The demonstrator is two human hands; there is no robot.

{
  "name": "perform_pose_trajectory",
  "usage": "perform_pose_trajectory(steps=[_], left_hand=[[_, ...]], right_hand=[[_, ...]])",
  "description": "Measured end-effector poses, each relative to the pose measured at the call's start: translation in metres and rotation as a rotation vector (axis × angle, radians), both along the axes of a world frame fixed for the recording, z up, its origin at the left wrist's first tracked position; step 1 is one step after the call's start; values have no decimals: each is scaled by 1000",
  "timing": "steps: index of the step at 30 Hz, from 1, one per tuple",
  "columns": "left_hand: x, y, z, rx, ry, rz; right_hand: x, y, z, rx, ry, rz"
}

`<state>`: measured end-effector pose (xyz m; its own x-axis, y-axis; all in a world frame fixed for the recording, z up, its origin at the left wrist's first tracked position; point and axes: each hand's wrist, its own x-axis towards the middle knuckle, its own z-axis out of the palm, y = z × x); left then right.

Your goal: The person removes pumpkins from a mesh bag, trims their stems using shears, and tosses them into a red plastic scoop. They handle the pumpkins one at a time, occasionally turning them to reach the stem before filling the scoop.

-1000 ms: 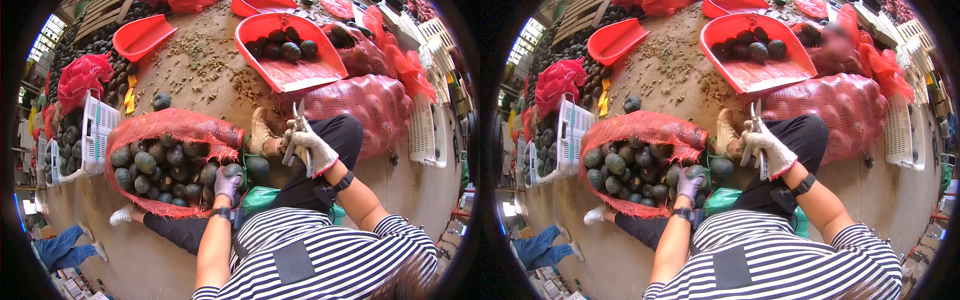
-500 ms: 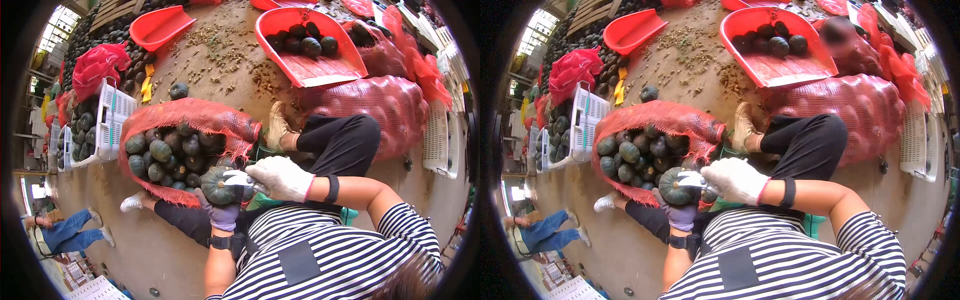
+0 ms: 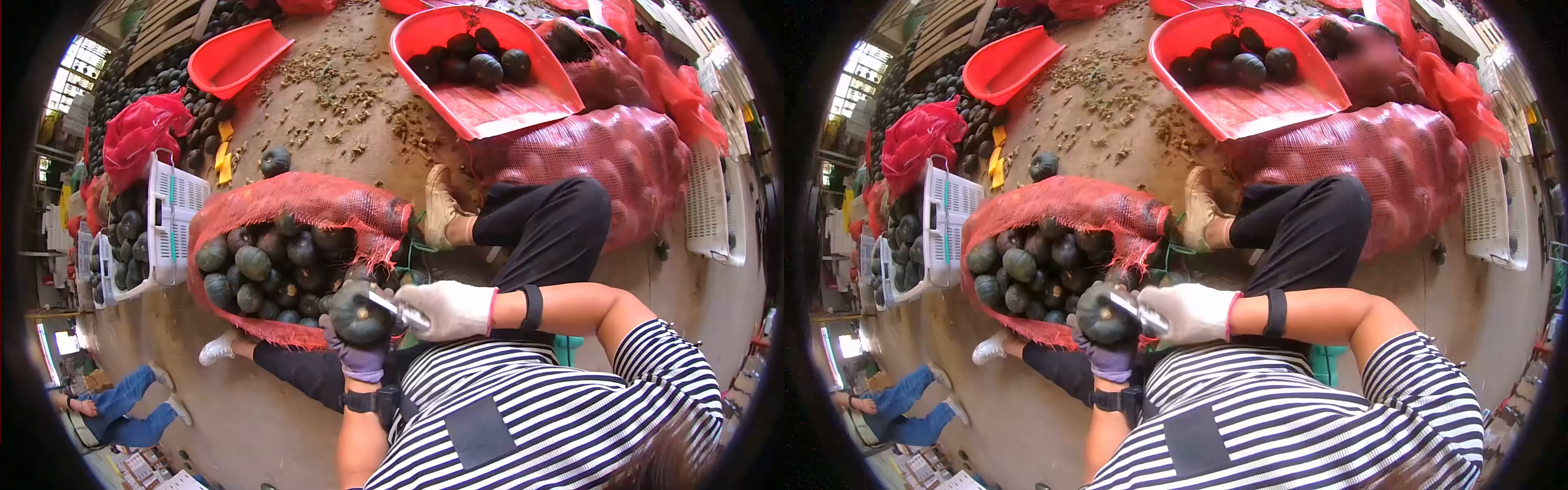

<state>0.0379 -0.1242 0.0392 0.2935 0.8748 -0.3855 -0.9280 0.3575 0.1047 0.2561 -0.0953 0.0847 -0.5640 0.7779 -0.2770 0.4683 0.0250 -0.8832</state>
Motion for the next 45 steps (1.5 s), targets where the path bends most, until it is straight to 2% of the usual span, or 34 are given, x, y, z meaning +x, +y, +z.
perform_pose_trajectory(steps=[1, 2, 3, 5, 6, 7, 9, 10, 13, 14, 15, 17, 18, 19, 21, 22, 23, 25, 26, 27, 28, 29, 31, 32, 33, 34, 35, 36, 39, 41, 42, 44, 45], left_hand=[[0, -1, 4, -40, -220, 63], [-9, -1, -10, 182, -170, -95], [-11, -1, -9, 175, -225, -102], [-14, 1, -7, 161, -337, -120], [-16, 4, -9, 163, -256, -140], [-15, 4, -9, 149, -163, -86], [-8, 4, -11, 120, 16, 22], [-7, 7, -17, 201, 201, -17], [-11, 7, -30, 176, 316, -1], [-13, 6, -34, 180, 292, 12], [-10, 8, -29, 209, 235, -57], [2, 13, -6, 263, 117, -195], [10, 15, 2, 245, 119, -168], [7, 15, 0, 137, 230, -145], [3, 26, -10, -63, 430, -115], [18, 42, 6, 12, 626, -250], [31, 55, 28, 121, 811, -366], [67, 72, 70, 451, 1014, -379], [73, 83, 85, 563, 888, -450], [78, 93, 100, 665, 755, -526], [86, 99, 99, 716, 607, -469], [92, 103, 95, 758, 459, -411], [93, 107, 81, 682, 653, -416], [84, 107, 70, 599, 744, -456], [74, 107, 55, 513, 831, -501], [55, 106, 32, 337, 720, -510], [44, 100, 27, 263, 693, -498], [24, 94, 18, 236, 689, -504], [-22, 69, 2, 123, 801, -445], [-76, 59, -27, -2, 772, -417], [-95, 53, -39, -57, 777, -364], [-121, 38, -55, -85, 753, -344], [-124, 34, -58, -58, 719, -373]], right_hand=[[0, 2, -10, -69, 151, -105], [0, 4, -17, -137, 179, -292], [3, 9, -32, -191, 208, -380], [21, 18, -12, -67, 169, -278], [20, 19, -12, -37, 112, -200], [18, 15, -9, 59, 155, -175], [12, 19, 9, 235, 61, -40], [8, 18, 2, 369, 52, -43], [5, 12, -8, 397, -133, -19], [4, 12, -8, 180, -169, 27], [5, 5, -9, -72, -27, -119], [7, 12, -30, -279, -51, -198], [11, 13, -32, -349, 45, -284], [10, 12, -40, -563, 314, -382], [8, 22, -43, -599, 676, -291], [14, 21, -15, -770, 854, -361], [11, 21, -52, -836, 889, -384], [16, 29, -41, -1026, 1266, -746], [25, 39, -56, -1052, 1547, -732], [43, 51, -42, -906, 1695, -592], [61, 62, -29, -763, 1840, -445], [72, 72, -27, -672, 1976, -504], [100, 79, -15, -346, 1890, -737], [119, 71, -4, -272, 1693, -942], [140, 59, 3, -200, 1674, -951], [162, 41, 13, -161, 1730, -884], [177, 17, 43, -31, 1604, -920], [212, -1, 34, 51, 1562, -875], [258, -72, 69, 271, 1223, -1117], [297, -117, 39, 260, 803, -1342], [313, -140, 19, 151, 530, -1396], [320, -187, -44, -24, -375, -1619], [313, -200, -49, -370, -590, -1504]])
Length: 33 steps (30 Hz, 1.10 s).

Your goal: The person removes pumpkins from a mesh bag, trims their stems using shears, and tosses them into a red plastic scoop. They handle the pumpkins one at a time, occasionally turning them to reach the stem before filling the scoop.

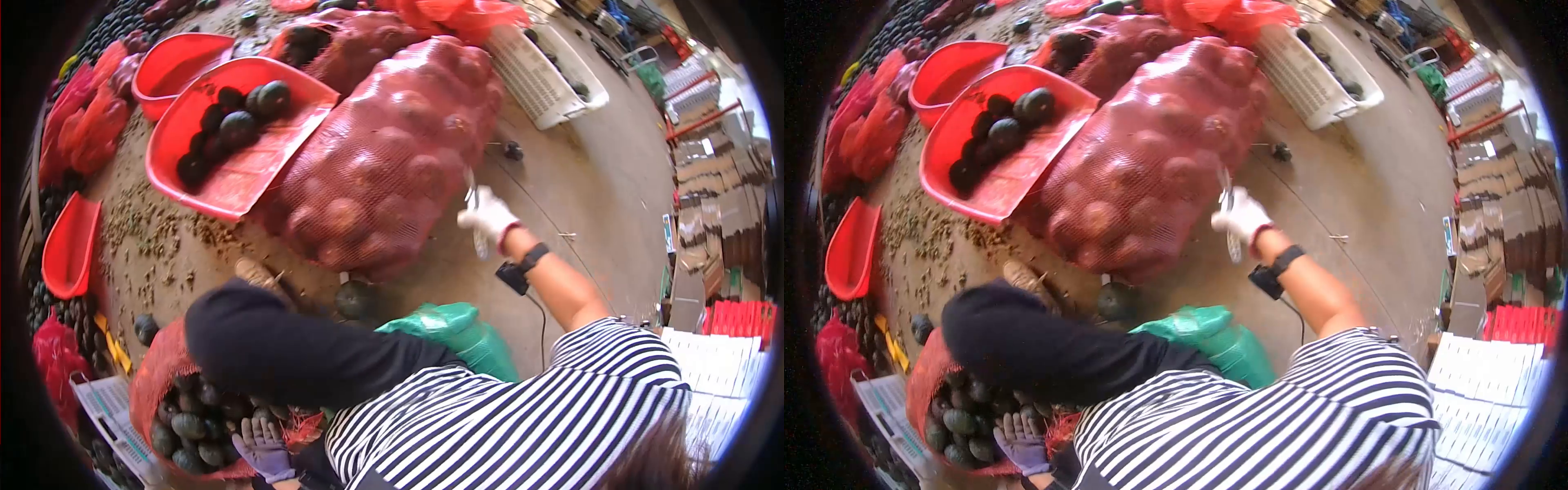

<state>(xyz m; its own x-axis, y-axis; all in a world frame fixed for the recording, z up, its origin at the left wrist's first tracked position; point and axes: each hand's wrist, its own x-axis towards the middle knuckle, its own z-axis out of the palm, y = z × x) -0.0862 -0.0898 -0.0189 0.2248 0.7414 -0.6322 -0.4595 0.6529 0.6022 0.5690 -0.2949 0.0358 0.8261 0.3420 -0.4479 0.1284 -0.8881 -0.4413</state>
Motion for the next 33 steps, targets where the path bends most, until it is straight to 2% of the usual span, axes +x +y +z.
perform_pose_trajectory(steps=[1, 2, 4, 5, 7, 9, 10, 11, 12, 14, 16, 18, 20, 21, 22, 24, 25, 26, 28, 30, 33], left_hand=[[12, 1, 9, -223, 67, 219], [12, -1, 4, -244, 102, 197], [0, -6, -8, -280, 175, 171], [13, -15, 7, -271, 128, 160], [-5, -24, -4, -131, 202, 72], [-20, -30, -14, -29, 243, 32], [-10, -32, -2, -87, 279, 96], [5, -32, 6, -143, 309, 163], [15, -32, 11, -200, 333, 233], [-14, -35, -22, -185, 208, 121], [-8, -42, -26, -133, 139, 18], [14, -49, -25, -115, 148, -31], [25, -56, -27, -90, 97, -71], [20, -57, -30, -52, 62, -139], [23, -59, -23, -120, 139, -59], [36, -61, -8, -253, 280, 108], [21, -66, -10, -145, 179, 33], [19, -66, -7, -131, 196, 78], [15, -67, 6, -105, 229, 171], [12, -60, 26, -18, 236, 184], [37, -46, 75, 173, 250, 159]], right_hand=[[-8, -12, -28, -178, 70, 11], [-11, -23, -64, -447, 171, 104], [-35, -49, -118, -556, 342, 111], [-49, -59, -138, -593, 297, 93], [-72, -56, -150, -667, 234, 49], [-72, -38, -161, -742, 338, 253], [-74, -30, -163, -779, 387, 357], [-79, -23, -164, -669, 235, 530], [-75, -10, -188, -729, 235, 745], [-94, 43, -91, -597, 281, 911], [-111, 63, -106, -29, 187, 1061], [-137, 96, -101, 216, 170, 1296], [-172, 115, -115, 161, 28, 1441], [-187, 121, -139, 50, -46, 1485], [-200, 121, -198, 56, -257, 1447], [-206, 143, -162, -199, -128, 1432], [-198, 155, -130, -223, 91, 1380], [-202, 161, -129, -187, 3, 1400], [-185, 157, -171, 328, 943, 395], [-173, 155, -141, 460, 1541, 21], [-170, 137, -91, 791, 1957, -82]])
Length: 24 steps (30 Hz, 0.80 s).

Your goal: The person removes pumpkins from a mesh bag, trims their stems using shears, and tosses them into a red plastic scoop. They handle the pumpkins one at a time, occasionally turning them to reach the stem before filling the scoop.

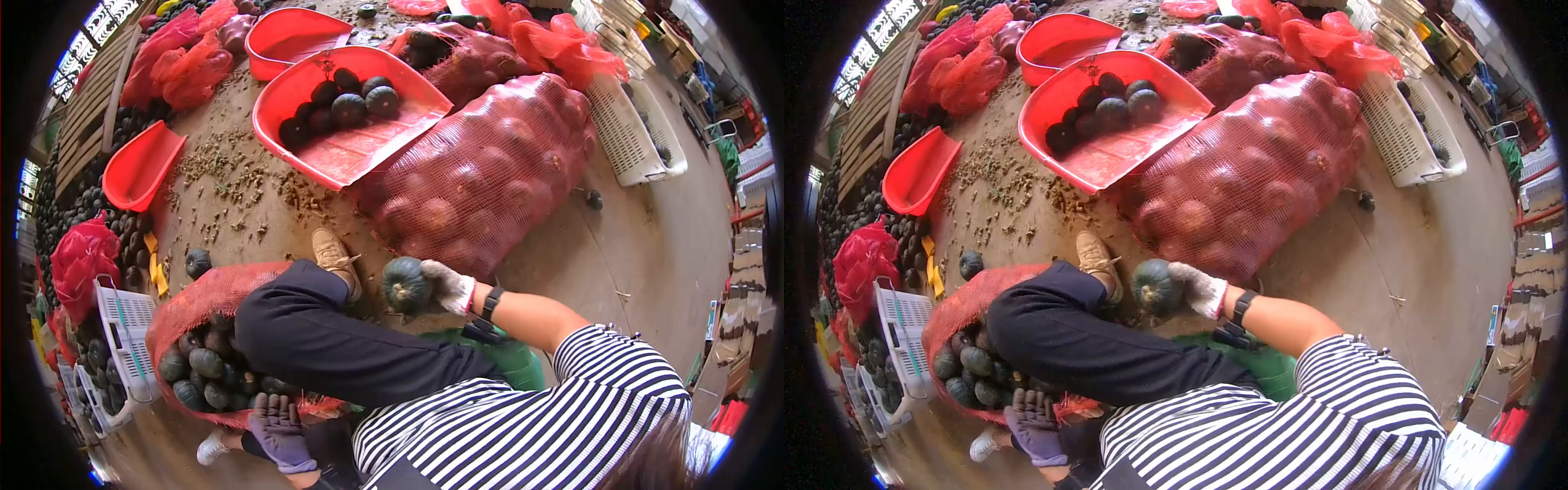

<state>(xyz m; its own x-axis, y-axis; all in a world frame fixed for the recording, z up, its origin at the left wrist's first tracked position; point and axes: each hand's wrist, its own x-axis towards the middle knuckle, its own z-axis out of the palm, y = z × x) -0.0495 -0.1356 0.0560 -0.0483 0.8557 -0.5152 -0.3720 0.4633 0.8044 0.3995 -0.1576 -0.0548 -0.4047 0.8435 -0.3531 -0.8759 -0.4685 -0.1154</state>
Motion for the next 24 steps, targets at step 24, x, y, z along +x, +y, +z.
perform_pose_trajectory(steps=[24], left_hand=[[229, 41, 69, -15, -561, -620]], right_hand=[[95, -42, 115, 670, -1902, 243]])
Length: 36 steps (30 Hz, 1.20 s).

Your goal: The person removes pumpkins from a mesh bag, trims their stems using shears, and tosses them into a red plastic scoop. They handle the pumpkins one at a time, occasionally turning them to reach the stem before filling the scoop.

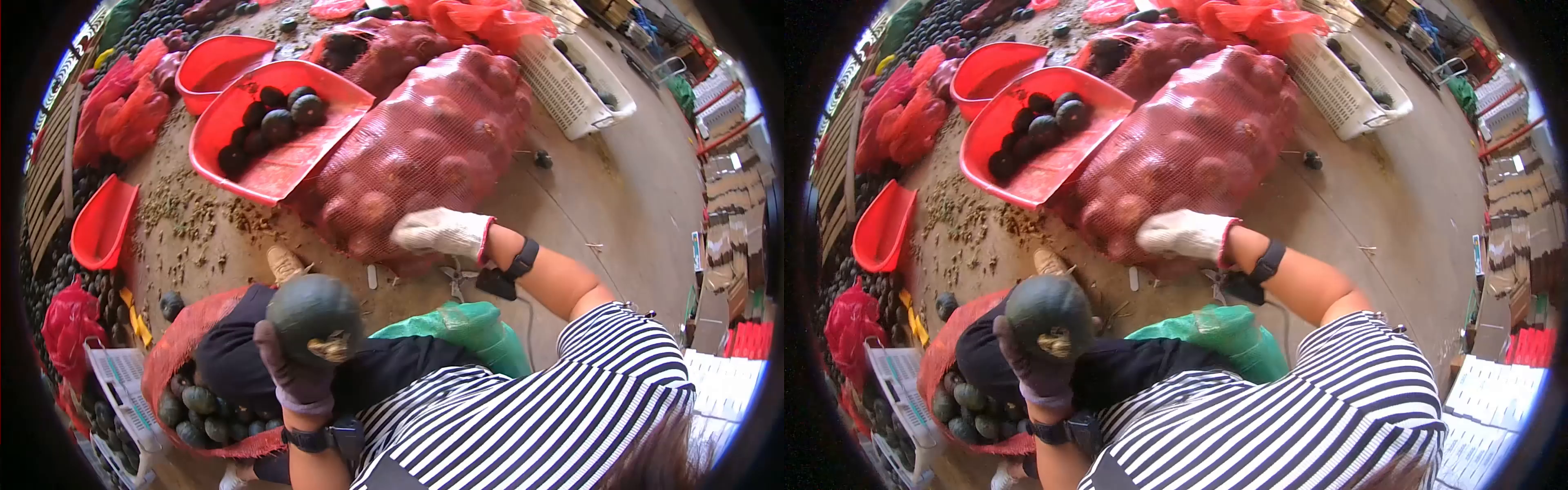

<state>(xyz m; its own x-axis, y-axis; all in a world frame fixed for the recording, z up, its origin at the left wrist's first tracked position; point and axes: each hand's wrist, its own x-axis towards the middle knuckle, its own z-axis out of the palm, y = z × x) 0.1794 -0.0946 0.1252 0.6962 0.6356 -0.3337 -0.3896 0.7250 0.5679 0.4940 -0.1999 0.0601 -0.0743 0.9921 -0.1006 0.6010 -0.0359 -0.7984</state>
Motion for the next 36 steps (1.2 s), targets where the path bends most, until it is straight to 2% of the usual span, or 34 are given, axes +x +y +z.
perform_pose_trajectory(steps=[1, 2, 3, 4, 5, 7, 8, 10, 11, 13, 15, 16, 19, 20, 23, 26, 27, 29, 33, 35, 36], left_hand=[[-2, 1, -5, -69, -34, 49], [0, 3, -4, -74, -93, 68], [2, 4, -3, -79, -128, 105], [3, 6, -3, -81, -160, 145], [4, 8, -2, -76, -193, 188], [8, 8, -3, -10, -241, 176], [9, 8, -2, 39, -251, 180], [10, 8, -1, 57, -234, 241], [12, 7, -2, 19, -211, 293], [13, 5, -3, -29, -173, 320], [15, 7, -3, -38, -152, 279], [20, 8, -3, -21, -159, 301], [22, 12, -13, -36, -40, 356], [23, 11, -7, -119, -121, 327], [20, 11, -7, -146, -185, 305], [15, 11, -12, -171, -258, 306], [13, 12, -13, -160, -263, 311], [12, 13, -14, -136, -280, 317], [18, 10, -13, -90, -325, 347], [18, 10, -17, -72, -334, 354], [18, 10, -13, -71, -364, 334]], right_hand=[[26, -17, -40, 73, -424, 243], [30, -34, -49, -306, -433, 276], [37, -54, -96, -656, -301, 166], [20, -78, -96, -849, -301, -242], [11, -95, -110, -1005, -383, -328], [-9, -120, -149, -1187, -391, -418], [-22, -117, -130, -1237, -335, -415], [-31, -116, -158, -1290, -406, -386], [-38, -115, -169, -1303, -560, -496], [-39, -112, -175, -1297, -530, -551], [-36, -108, -182, -1321, -631, -461], [-36, -106, -177, -1294, -629, -497], [-35, -113, -187, -1206, -724, -466], [-32, -118, -192, -1148, -713, -463], [-23, -135, -206, -927, -694, -442], [-22, -142, -179, -821, -517, -373], [-14, -138, -164, -810, -344, -299], [-17, -131, -108, -827, -95, -394], [-4, -117, -93, -768, 240, -458], [-16, -101, -69, -667, 229, -294], [-27, -97, -80, -574, 136, -89]])
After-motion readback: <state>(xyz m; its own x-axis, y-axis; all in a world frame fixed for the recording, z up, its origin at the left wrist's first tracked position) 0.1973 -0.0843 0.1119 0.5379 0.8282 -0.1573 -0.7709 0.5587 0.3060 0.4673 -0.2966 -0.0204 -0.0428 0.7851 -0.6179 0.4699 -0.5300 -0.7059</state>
